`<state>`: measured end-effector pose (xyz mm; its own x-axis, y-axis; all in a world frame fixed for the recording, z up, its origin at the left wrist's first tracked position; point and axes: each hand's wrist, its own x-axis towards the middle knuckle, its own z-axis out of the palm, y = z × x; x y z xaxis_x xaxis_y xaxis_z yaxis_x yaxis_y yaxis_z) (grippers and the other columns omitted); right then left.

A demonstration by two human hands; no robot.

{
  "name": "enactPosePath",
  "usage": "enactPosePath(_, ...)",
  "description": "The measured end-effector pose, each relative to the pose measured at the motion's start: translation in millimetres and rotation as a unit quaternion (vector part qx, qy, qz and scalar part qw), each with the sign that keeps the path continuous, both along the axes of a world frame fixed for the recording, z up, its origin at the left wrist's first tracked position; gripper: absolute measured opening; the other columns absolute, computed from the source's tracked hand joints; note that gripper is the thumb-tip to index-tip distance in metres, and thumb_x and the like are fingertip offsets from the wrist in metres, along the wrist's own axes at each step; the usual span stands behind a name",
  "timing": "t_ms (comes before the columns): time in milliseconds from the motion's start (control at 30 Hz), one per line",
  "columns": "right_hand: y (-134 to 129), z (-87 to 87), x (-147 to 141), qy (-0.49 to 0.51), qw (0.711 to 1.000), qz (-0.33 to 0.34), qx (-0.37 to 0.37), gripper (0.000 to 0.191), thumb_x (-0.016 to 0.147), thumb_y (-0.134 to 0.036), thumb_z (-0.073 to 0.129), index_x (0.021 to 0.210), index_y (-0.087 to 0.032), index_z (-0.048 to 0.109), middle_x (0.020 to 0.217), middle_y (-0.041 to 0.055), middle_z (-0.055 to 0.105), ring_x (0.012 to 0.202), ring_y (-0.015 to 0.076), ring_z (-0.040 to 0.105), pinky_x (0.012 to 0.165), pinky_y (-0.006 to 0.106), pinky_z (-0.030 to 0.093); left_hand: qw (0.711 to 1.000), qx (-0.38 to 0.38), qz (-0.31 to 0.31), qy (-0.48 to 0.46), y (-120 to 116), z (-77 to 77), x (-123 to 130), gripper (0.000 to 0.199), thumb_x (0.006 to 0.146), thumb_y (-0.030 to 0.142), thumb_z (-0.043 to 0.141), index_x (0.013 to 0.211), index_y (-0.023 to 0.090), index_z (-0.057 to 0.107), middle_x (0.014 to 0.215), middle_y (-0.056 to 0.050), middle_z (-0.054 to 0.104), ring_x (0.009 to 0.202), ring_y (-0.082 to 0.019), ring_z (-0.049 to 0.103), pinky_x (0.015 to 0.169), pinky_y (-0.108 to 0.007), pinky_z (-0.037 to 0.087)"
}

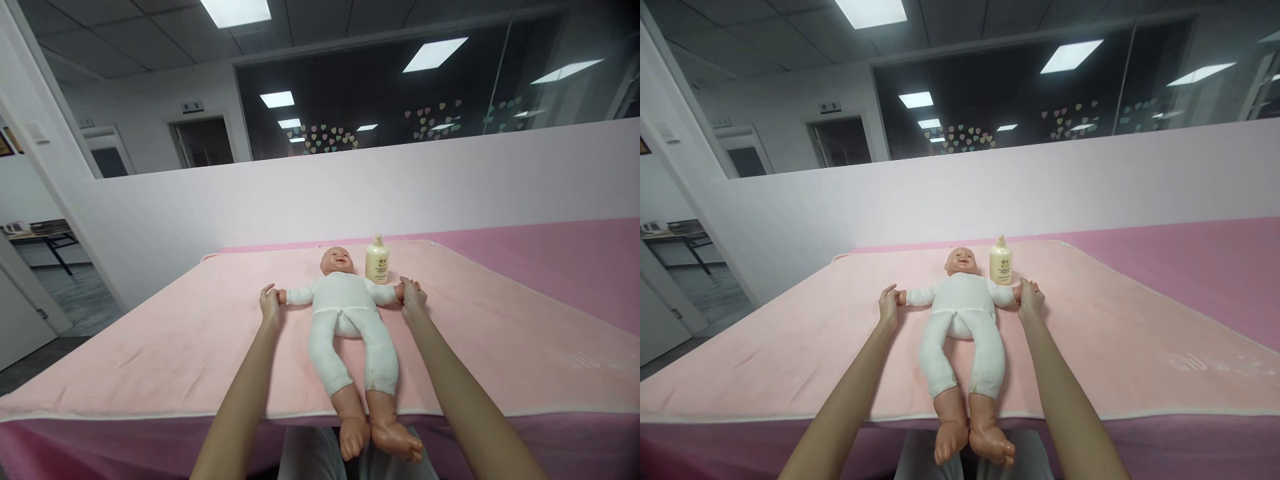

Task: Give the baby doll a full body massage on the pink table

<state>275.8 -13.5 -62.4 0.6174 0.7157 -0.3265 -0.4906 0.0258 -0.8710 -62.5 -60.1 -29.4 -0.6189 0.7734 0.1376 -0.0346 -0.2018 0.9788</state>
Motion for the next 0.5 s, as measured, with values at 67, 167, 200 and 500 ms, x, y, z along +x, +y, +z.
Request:
enactPosePath(67, 1.4, -2.2, 0.3, -0.007, 1.000, -0.004, -0.003, 0.028, 0.054, -0.034, 0.069, 0.072, -0.020, 0.053, 0.070, -0.0024, 0.058, 0.057, 0.0123, 0.051, 0.037, 0.021, 0.035, 1.000, -0.008, 0.018, 0.017, 1.3, -1.7, -1.2, 0.030, 0.067, 0.021, 0.049, 0.096, 0.019, 0.057, 0.086, -0.005, 0.060, 0.080, -0.017, 0.058, 0.068, -0.028, 0.046)
enactPosePath(167, 3.9, -5.0, 0.9, -0.006, 1.000, 0.000, 0.008, 0.025, 0.057, -0.036, 0.066, 0.072, -0.020, 0.053, 0.070, -0.0022, 0.059, 0.057, 0.0123, 0.052, 0.038, 0.021, 0.036, 0.999, -0.009, 0.032, 0.027, 4.5, -4.4, -3.4, 0.025, 0.069, 0.023, 0.047, 0.091, 0.019, 0.058, 0.092, -0.005, 0.058, 0.085, -0.017, 0.056, 0.071, -0.027, 0.045)
enactPosePath(200, 4.6, -5.3, 1.0, -0.003, 1.000, 0.002, 0.014, 0.023, 0.059, -0.036, 0.064, 0.072, -0.020, 0.053, 0.071, -0.0023, 0.059, 0.057, 0.0121, 0.052, 0.039, 0.021, 0.037, 0.999, -0.007, 0.034, 0.028, 5.6, -5.3, -4.1, 0.024, 0.070, 0.023, 0.046, 0.090, 0.020, 0.058, 0.094, -0.005, 0.058, 0.086, -0.017, 0.056, 0.072, -0.027, 0.045)
enactPosePath(500, 3.2, -2.1, 1.8, 0.014, 1.000, 0.011, 0.012, 0.023, 0.059, -0.034, 0.061, 0.076, -0.020, 0.054, 0.075, -0.0016, 0.059, 0.059, 0.0126, 0.052, 0.042, 0.022, 0.039, 0.998, -0.001, 0.045, 0.034, 10.6, -9.4, -6.7, 0.024, 0.074, 0.029, 0.042, 0.087, 0.019, 0.060, 0.090, -0.005, 0.057, 0.086, -0.018, 0.055, 0.074, -0.030, 0.044)
